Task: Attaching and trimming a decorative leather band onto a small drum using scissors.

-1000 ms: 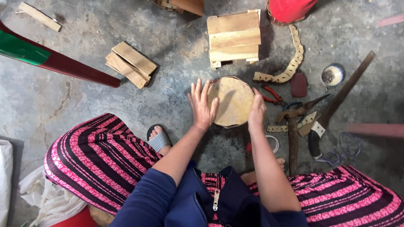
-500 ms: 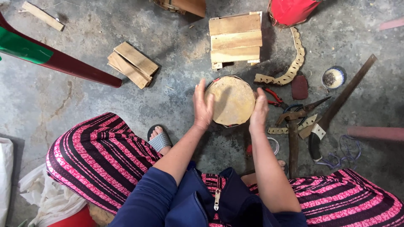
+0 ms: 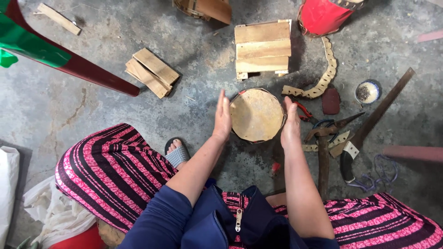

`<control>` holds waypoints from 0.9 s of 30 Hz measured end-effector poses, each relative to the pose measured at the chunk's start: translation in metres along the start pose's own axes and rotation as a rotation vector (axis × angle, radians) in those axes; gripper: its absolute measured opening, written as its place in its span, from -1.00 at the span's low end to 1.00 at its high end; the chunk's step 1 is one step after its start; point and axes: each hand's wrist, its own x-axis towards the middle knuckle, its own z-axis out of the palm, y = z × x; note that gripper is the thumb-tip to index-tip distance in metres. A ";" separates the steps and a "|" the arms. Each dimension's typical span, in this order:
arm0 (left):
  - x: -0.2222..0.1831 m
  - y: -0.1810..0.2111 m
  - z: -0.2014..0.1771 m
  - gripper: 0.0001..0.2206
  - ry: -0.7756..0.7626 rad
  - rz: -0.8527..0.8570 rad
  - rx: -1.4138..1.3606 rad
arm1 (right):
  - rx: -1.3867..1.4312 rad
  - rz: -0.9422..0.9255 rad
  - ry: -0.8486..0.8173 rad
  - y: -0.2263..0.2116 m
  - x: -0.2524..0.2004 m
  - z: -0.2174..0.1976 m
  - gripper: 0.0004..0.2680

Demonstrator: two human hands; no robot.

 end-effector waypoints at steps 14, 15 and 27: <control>0.057 -0.079 0.011 -0.80 0.029 -0.078 0.082 | -0.341 -0.222 -0.126 0.033 0.018 -0.012 -0.63; 0.057 -0.078 0.011 -0.80 0.030 -0.079 0.082 | -0.342 -0.220 -0.127 0.033 0.019 -0.011 -0.63; 0.059 -0.072 0.008 -0.73 -0.050 -0.151 0.139 | -0.401 -0.156 -0.092 0.036 0.031 -0.011 -0.67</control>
